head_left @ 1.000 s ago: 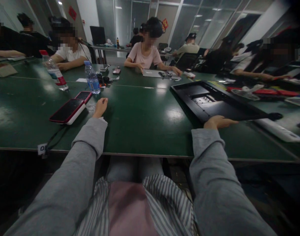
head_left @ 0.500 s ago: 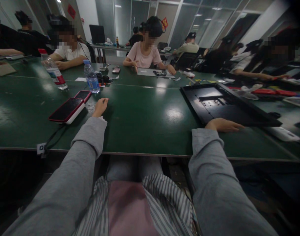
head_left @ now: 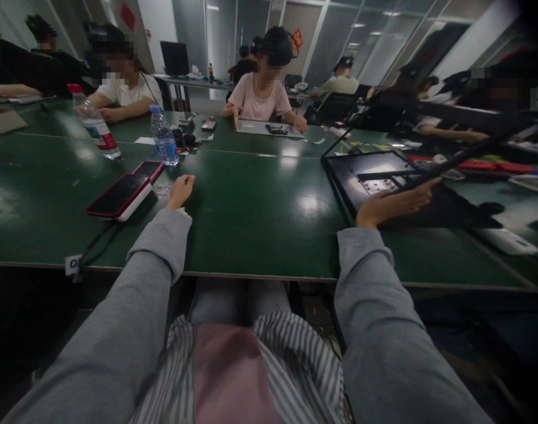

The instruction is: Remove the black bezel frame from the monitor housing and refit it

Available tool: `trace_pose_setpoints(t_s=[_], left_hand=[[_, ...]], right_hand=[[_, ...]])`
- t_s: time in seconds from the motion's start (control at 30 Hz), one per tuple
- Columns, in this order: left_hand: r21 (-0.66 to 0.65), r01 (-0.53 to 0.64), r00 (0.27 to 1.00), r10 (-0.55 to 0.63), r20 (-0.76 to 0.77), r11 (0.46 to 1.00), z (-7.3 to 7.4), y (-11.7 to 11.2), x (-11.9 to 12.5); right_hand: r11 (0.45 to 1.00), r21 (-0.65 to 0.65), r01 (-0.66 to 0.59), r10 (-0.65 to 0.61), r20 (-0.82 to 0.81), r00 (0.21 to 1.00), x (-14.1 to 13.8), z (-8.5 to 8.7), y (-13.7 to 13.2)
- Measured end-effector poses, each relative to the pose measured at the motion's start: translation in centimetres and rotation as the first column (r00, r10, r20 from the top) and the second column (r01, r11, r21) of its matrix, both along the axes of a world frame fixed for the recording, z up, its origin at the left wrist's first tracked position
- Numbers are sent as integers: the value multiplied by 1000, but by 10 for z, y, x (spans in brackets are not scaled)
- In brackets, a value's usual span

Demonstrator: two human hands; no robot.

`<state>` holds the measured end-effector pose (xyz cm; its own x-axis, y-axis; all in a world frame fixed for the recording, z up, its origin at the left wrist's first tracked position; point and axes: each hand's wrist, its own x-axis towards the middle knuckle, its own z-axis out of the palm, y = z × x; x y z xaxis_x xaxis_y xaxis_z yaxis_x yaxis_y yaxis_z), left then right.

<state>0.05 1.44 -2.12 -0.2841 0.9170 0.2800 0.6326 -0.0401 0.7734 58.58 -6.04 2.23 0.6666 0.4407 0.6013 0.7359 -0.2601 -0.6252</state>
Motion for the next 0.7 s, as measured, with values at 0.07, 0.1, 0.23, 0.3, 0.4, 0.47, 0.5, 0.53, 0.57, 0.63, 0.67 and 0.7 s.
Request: trace_pose_setpoints(t_s=[0.07, 0.1, 0.23, 0.3, 0.4, 0.47, 0.5, 0.53, 0.57, 0.63, 0.67, 0.7], left_hand=[[-4, 5, 1000, -5, -2, 1000, 2, -2, 1], [-4, 10, 1000, -10, -3, 1000, 3, -3, 1], [10, 8, 1000, -8, 5, 1000, 3, -4, 1], [30, 10, 1000, -10, 15, 1000, 3, -4, 2], [86, 9, 999, -12, 36, 996, 5, -7, 5], [126, -28, 998, 20, 63, 992, 9, -11, 7], [146, -50, 996, 38, 78, 988, 11, -13, 9], [165, -68, 994, 53, 94, 984, 14, -14, 11], [183, -80, 993, 62, 105, 980, 16, -16, 12], [207, -77, 992, 55, 110, 975, 18, -18, 15], [209, -68, 993, 46, 109, 976, 18, -19, 17], [200, -52, 993, 30, 112, 978, 18, -19, 18]], right_hand=[[998, 65, -7, 3, 52, 999, -16, -1, 7], [995, 66, -74, 65, 123, 990, -25, -1, 11], [930, -64, -362, 363, 303, 881, -61, 2, 17], [910, -84, -406, 413, 271, 869, -75, 7, 14], [874, -82, -480, 486, 144, 862, -87, 14, 8], [825, -65, -562, 565, 59, 823, -89, 14, 9], [811, -33, -584, 585, 42, 810, -88, 12, 12], [811, 12, -586, 585, 44, 810, -85, 9, 17], [820, 63, -569, 566, 59, 822, -82, 4, 22], [843, 126, -523, 518, 78, 852, -75, -6, 35], [850, 115, -514, 510, 64, 858, -72, -12, 41], [854, 86, -513, 511, 39, 859, -68, -17, 46]])
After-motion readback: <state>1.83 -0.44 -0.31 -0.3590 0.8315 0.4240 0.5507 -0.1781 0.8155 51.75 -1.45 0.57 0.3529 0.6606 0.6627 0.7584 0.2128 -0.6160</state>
